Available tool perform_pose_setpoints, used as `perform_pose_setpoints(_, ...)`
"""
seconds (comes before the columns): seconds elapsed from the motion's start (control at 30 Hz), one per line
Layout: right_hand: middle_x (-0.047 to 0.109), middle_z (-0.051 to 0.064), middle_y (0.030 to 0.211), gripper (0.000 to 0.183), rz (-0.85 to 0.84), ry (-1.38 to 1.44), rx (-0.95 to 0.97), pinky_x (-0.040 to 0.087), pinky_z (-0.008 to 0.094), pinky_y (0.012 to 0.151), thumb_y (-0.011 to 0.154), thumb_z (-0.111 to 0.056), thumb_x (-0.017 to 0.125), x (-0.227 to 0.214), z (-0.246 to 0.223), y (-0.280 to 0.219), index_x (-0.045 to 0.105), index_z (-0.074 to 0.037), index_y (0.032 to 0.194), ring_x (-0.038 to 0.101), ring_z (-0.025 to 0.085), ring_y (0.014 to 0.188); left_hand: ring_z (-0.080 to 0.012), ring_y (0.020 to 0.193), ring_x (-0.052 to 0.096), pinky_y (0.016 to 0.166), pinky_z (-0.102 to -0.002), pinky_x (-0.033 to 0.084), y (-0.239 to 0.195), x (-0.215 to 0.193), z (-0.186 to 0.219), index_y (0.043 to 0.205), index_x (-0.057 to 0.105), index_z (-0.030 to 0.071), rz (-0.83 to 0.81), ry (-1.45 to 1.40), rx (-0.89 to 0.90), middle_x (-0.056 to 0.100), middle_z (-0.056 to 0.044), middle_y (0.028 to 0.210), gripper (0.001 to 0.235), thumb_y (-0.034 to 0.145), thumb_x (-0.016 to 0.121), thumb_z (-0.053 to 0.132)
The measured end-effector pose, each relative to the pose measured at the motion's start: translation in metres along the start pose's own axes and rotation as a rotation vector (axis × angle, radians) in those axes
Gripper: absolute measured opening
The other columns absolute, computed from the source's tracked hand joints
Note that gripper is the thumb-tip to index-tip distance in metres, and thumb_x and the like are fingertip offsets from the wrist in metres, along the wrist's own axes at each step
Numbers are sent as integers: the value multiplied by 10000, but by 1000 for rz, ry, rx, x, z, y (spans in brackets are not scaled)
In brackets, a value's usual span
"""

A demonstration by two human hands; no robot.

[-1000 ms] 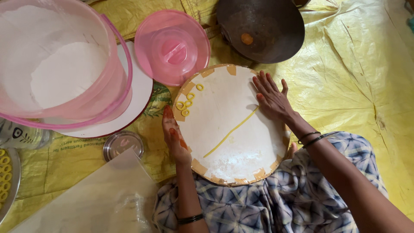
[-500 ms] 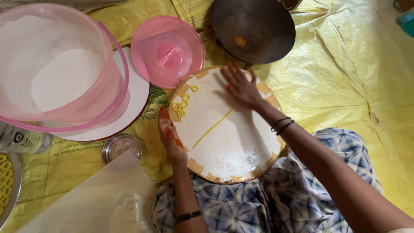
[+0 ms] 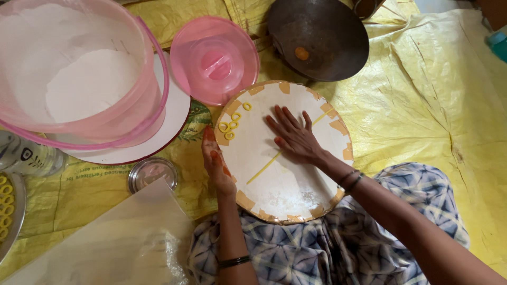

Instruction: The person rolls a yellow dough strip on a floured board, then pinches off small segments and forms them into rings. The finished rings are placed on a plastic sheet and in a metal bowl.

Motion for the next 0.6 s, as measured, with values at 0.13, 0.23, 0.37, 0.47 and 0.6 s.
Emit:
perform_pose_setpoints(0.13,51,108,1742,680,60,-48,1,-28,673,1187,1047,-522,212,1,1,57,170,-233,1662,55,293,1601,-299,1624,188,1326,-444,126,1,0,2,1631,175,-68,-6,30,16,213,-206,1728,810,1097,458,470)
perform_pose_setpoints(0.23,56,99,1742,651,74,-44,50,-18,675,1198,1070,-483,250,-1,-1,96,156,-236,1665,58,293,1607,-302,1622,189,1323,-444,126,1,0,4,1630,174,-70,-7,30,10,212,-209,1727,815,1093,457,473)
perform_pose_setpoints(0.37,41,102,1738,654,48,-24,49,-20,686,1191,1076,-482,253,-1,-2,100,145,-222,1667,49,307,1599,-304,1621,188,1320,-440,129,1,0,5,1630,177,-70,-12,31,6,208,-206,1730,806,1094,448,468)
perform_pose_setpoints(0.47,36,110,1742,686,49,-33,-34,-18,675,1190,1051,-524,209,0,0,62,151,-221,1664,47,307,1601,-302,1621,188,1321,-440,132,1,-1,4,1630,174,-67,-5,30,4,209,-204,1729,797,1097,447,458)
perform_pose_setpoints(0.6,38,101,1738,698,4,-3,-53,-46,654,1208,1036,-564,120,1,1,0,168,-250,1657,35,305,1598,-299,1619,193,1317,-440,134,0,0,3,1630,176,-69,0,28,7,217,-206,1724,795,1095,456,448)
Point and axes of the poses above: each hand's wrist, its own y-axis towards the middle knuckle, its own x-axis out of the palm, z = x × y, the point moved 3 cm from there along y, towards the middle knuckle
